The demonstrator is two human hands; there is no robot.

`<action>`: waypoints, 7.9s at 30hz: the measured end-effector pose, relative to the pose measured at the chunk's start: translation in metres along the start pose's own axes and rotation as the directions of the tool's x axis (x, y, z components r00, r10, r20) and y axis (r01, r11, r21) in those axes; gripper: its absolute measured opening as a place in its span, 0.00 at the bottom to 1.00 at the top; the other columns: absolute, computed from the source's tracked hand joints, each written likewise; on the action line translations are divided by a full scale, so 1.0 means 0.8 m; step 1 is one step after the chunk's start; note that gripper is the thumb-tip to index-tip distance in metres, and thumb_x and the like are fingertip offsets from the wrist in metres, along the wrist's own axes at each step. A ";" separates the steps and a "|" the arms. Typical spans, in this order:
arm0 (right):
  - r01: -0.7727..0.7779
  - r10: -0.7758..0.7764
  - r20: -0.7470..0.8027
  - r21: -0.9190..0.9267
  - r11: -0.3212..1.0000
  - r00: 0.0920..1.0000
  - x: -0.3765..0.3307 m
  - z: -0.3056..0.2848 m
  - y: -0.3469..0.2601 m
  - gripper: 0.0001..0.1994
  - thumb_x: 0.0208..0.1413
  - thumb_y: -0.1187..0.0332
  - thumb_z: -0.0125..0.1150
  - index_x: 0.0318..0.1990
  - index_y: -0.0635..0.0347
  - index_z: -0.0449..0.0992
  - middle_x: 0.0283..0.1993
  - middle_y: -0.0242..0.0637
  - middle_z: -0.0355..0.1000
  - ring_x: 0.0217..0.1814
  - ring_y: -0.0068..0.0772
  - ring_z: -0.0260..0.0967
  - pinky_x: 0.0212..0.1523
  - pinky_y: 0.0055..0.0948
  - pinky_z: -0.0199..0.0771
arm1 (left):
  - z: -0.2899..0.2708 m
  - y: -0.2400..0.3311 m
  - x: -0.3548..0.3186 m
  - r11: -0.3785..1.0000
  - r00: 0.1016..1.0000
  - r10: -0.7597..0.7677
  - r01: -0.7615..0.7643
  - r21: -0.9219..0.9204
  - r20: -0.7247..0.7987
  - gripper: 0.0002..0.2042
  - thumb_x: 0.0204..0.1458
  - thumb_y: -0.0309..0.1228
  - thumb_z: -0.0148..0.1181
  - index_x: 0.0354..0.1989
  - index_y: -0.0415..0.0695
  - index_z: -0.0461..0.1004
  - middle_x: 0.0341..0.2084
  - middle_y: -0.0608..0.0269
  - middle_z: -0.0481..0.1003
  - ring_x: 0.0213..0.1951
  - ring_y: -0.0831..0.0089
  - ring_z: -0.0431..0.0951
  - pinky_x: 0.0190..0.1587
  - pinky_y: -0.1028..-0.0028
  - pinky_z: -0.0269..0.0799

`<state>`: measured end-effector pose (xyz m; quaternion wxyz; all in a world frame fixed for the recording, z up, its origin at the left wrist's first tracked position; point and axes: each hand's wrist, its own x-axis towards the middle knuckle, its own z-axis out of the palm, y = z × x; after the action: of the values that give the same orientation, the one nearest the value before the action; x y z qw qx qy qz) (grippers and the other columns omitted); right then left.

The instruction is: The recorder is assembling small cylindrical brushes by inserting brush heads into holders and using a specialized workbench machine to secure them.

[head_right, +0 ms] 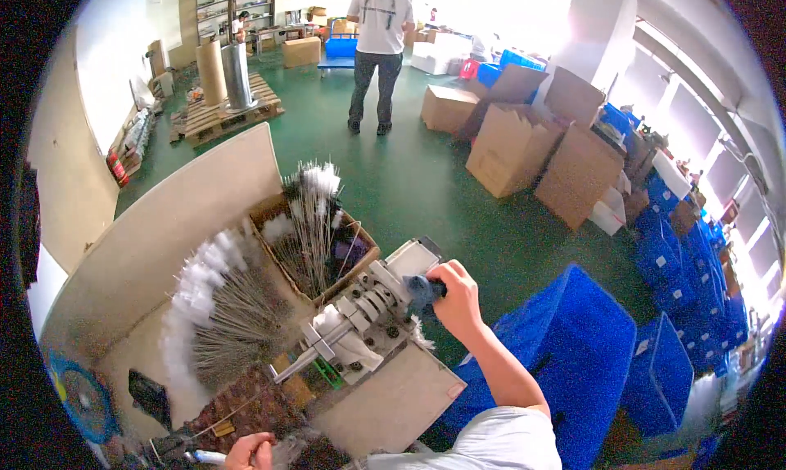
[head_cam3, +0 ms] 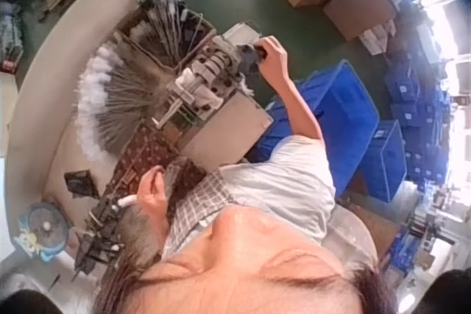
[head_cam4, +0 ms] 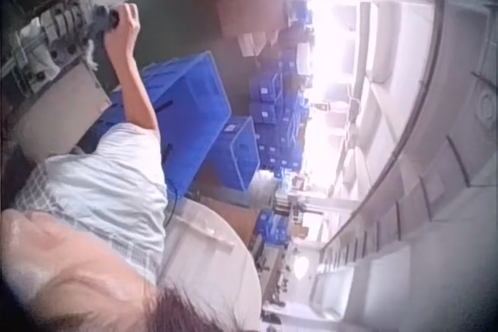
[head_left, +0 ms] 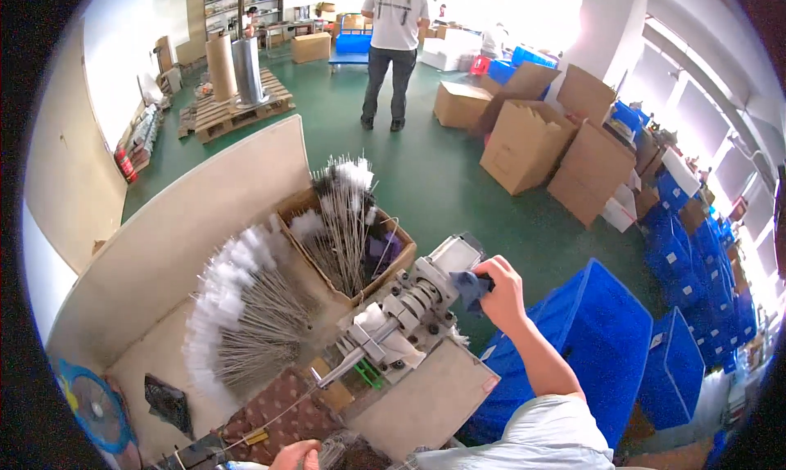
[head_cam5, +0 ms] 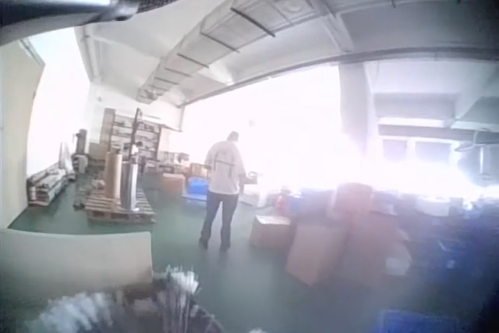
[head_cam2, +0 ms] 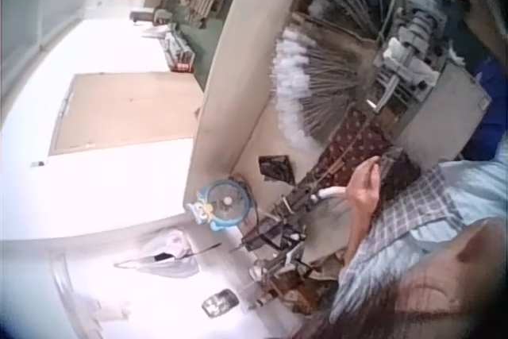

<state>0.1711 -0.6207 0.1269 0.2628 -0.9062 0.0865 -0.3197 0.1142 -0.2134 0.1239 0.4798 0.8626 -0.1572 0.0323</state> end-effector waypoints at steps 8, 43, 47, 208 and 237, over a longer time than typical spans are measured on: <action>-0.012 0.005 -0.046 -0.158 0.987 0.999 0.042 -0.009 0.045 0.05 0.33 0.76 0.63 0.23 0.60 0.74 0.25 0.40 0.71 0.30 0.41 0.70 0.33 0.30 0.69 | -0.009 -0.001 -0.007 0.995 0.996 -0.071 0.074 -0.073 0.048 0.07 0.52 0.23 0.55 0.37 0.36 0.76 0.32 0.54 0.77 0.35 0.66 0.77 0.39 0.75 0.72; 0.008 0.006 0.174 -0.080 0.997 0.985 0.034 -0.007 -0.002 0.06 0.36 0.71 0.65 0.22 0.62 0.75 0.30 0.42 0.69 0.36 0.43 0.69 0.37 0.35 0.70 | 0.005 -0.015 -0.031 0.996 0.991 0.041 -0.050 0.074 0.125 0.06 0.50 0.24 0.55 0.33 0.34 0.75 0.31 0.48 0.77 0.33 0.55 0.78 0.37 0.67 0.72; 0.127 -0.085 0.161 -0.271 0.954 0.983 0.043 -0.017 0.021 0.07 0.37 0.68 0.63 0.21 0.61 0.76 0.29 0.41 0.70 0.37 0.41 0.68 0.39 0.36 0.70 | -0.001 -0.011 -0.040 1.000 0.995 -0.009 0.008 0.010 0.099 0.07 0.50 0.24 0.55 0.33 0.33 0.75 0.32 0.47 0.77 0.35 0.55 0.77 0.40 0.66 0.72; 0.308 -0.231 0.334 -0.197 0.931 0.914 -0.231 0.083 0.060 0.10 0.44 0.69 0.57 0.37 0.53 0.73 0.41 0.37 0.68 0.47 0.41 0.63 0.48 0.37 0.63 | -0.003 -0.064 -0.181 0.964 0.967 -0.255 0.254 0.075 -0.003 0.06 0.49 0.22 0.55 0.34 0.35 0.76 0.29 0.56 0.78 0.33 0.71 0.77 0.38 0.75 0.71; 0.505 -0.774 0.131 0.689 0.521 0.620 -0.287 0.160 -0.314 0.13 0.33 0.83 0.61 0.31 0.60 0.77 0.34 0.40 0.71 0.36 0.42 0.67 0.36 0.34 0.69 | -0.022 -0.166 -0.379 0.816 0.625 -0.578 0.417 -0.401 -0.525 0.10 0.51 0.28 0.57 0.40 0.37 0.75 0.33 0.55 0.77 0.34 0.70 0.78 0.38 0.75 0.72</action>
<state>0.0690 -0.2795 0.0536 0.4013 -0.7858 -0.4259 -0.2003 -0.1319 -0.0608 -0.0382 0.5942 0.7454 0.2549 0.1622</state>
